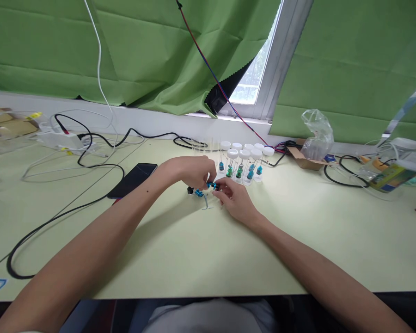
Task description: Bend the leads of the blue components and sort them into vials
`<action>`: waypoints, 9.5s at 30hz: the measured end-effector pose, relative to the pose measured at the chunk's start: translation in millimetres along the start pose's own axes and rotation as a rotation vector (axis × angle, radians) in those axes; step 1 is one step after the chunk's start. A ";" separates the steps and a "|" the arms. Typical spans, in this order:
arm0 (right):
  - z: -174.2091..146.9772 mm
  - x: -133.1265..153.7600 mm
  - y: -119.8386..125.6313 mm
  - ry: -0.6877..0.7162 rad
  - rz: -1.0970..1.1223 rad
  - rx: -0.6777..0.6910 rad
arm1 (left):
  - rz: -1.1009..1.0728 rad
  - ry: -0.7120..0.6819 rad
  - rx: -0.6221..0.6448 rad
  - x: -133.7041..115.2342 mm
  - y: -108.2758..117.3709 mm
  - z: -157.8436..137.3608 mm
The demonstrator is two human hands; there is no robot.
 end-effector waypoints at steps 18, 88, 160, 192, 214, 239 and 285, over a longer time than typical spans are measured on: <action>-0.5 1.9 -0.4 -0.001 -0.031 0.007 | -0.018 -0.023 -0.001 0.9 -1.1 0.9; -0.9 -5.3 0.2 -0.047 0.016 -0.006 | -0.024 0.015 0.020 2.4 -2.3 -1.9; -0.2 0.5 4.4 0.004 -0.041 -0.035 | -0.028 0.000 0.018 -0.9 -1.2 -1.9; -1.1 1.8 1.1 -0.022 -0.090 -0.006 | 0.013 0.013 0.018 -3.1 0.5 -3.8; -2.4 7.5 4.5 0.023 -0.062 -0.040 | 0.009 0.007 0.025 -3.0 -0.4 -2.9; -1.6 8.7 4.7 0.015 -0.048 -0.039 | -0.014 -0.025 0.019 -3.6 -1.5 -2.1; -1.1 4.7 0.2 0.017 -0.097 -0.003 | 0.018 0.004 0.047 -3.5 -5.7 0.3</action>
Point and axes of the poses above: each hand's wrist, its own z-axis towards the middle knuckle, its own y-axis out of the back of the hand, x = y × z, the point moved 10 cm from there along z, towards the middle knuckle, and after that the axes turned 7 degrees about x, right-handed, at the moved point
